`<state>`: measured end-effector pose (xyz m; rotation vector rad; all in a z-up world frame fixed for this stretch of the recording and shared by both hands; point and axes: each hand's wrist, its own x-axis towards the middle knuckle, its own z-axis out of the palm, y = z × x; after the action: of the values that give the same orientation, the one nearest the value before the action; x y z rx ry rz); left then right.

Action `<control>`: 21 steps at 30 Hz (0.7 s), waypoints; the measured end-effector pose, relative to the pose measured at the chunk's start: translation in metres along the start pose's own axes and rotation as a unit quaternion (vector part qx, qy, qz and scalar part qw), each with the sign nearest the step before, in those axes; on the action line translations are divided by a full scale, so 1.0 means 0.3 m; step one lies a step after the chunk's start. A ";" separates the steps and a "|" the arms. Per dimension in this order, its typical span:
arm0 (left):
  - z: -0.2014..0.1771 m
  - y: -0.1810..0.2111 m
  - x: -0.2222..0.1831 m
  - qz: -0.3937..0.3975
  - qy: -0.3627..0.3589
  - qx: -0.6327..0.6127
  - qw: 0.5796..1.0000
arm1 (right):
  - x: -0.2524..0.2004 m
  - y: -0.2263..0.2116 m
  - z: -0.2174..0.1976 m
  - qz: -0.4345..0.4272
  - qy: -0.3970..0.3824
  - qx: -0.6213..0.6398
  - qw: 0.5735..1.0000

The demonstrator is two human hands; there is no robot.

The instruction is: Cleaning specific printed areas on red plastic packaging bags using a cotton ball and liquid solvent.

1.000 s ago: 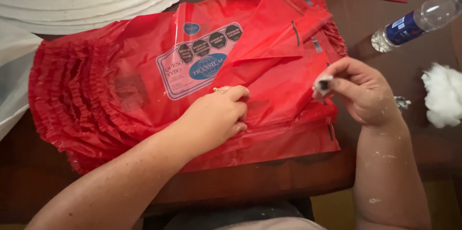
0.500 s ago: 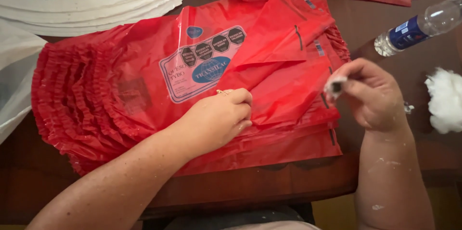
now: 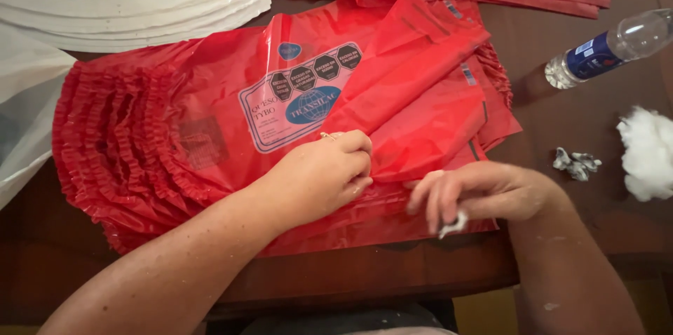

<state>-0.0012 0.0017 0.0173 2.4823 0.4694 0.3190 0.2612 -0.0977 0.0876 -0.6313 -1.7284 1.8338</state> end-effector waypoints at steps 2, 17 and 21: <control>0.023 -0.016 -0.003 0.007 0.023 0.017 1.000 | 0.014 0.021 0.003 -0.018 -0.007 -0.016 1.000; 0.061 -0.005 -0.014 0.040 0.029 0.086 0.995 | -0.154 0.037 -0.052 -0.025 0.392 -0.082 0.916; 0.067 0.007 -0.017 0.071 0.070 0.156 0.983 | -0.171 0.018 -0.047 0.068 0.438 -0.089 0.892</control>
<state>0.0013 -0.0123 0.0018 2.8192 0.4270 0.5140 0.3085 -0.1216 0.0798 -1.4180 -1.2307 1.1488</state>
